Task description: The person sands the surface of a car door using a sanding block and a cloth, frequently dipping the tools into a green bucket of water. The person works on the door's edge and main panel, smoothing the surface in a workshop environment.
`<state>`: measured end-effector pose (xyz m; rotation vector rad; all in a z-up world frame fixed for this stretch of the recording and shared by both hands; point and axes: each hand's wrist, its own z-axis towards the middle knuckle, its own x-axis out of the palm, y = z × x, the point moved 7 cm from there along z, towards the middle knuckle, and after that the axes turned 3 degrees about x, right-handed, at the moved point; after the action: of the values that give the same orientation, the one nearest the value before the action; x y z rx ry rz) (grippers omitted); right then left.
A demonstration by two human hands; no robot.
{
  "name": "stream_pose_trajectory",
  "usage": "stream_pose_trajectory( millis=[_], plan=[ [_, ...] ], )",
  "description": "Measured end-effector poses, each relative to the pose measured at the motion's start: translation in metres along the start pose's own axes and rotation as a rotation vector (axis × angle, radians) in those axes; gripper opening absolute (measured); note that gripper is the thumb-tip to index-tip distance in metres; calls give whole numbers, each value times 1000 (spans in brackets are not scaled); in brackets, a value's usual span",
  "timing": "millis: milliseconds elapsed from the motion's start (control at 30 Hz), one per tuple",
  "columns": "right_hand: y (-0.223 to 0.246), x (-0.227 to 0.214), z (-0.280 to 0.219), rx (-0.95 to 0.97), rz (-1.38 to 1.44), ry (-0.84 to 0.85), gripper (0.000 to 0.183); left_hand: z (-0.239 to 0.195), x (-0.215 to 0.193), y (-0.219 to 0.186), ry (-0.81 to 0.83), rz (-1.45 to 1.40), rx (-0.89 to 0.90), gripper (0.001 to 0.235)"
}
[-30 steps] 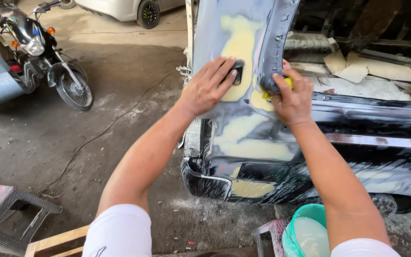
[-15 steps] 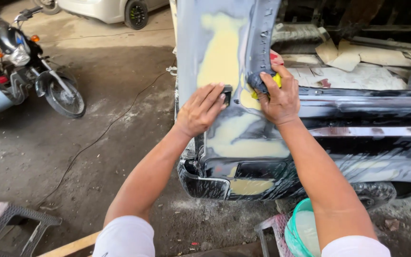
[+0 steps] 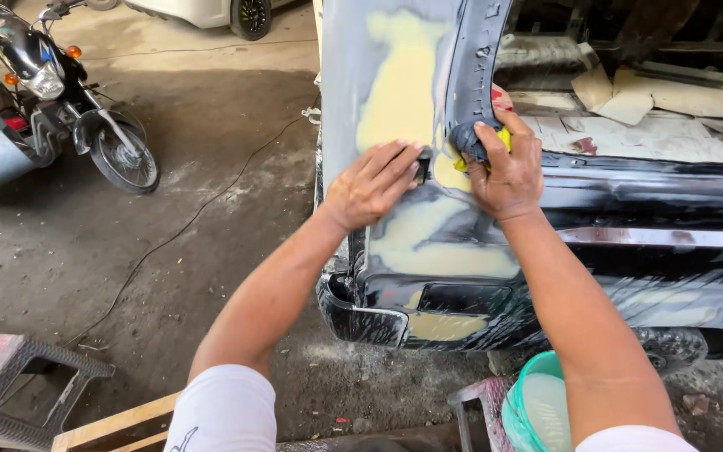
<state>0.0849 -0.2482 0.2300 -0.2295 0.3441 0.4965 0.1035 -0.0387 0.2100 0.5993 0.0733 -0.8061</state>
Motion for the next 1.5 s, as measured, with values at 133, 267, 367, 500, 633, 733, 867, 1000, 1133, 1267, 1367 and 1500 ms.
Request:
stream_pose_trajectory(
  millis=[133,267,367,500,633,733,867,1000,1133,1267,1367,1500],
  plan=[
    [-2,-1,0,13,2,-1,52,68,-11,45,-36,0,1,33],
    [-4,-1,-1,20,26,13,53,102,-33,60,-114,-4,-122,39],
    [-1,-2,1,1,14,3,52,22,-4,3,-73,-24,4,27],
    [0,-4,1,-8,-3,-11,51,16,-1,-4,-10,-61,68,29],
    [1,-3,3,9,-9,-13,51,77,-14,39,-80,-31,1,27],
    [-2,-3,1,12,-5,-11,49,90,-22,48,-111,-51,-120,29],
    [-1,-3,1,8,13,-15,49,10,0,-4,-66,-79,-32,19],
    [1,-4,1,-7,2,-21,50,-2,-9,-25,-11,-44,4,21],
    [-1,-4,3,-4,14,-13,51,58,-8,25,-82,-27,-57,23],
    [-1,-5,1,16,29,0,52,107,-38,46,-184,-39,-225,31],
    [0,-4,3,19,11,-11,52,27,2,3,-133,-62,-164,28],
    [0,-6,3,6,-3,-31,51,-7,0,-31,-39,-17,-82,26]
  ],
)
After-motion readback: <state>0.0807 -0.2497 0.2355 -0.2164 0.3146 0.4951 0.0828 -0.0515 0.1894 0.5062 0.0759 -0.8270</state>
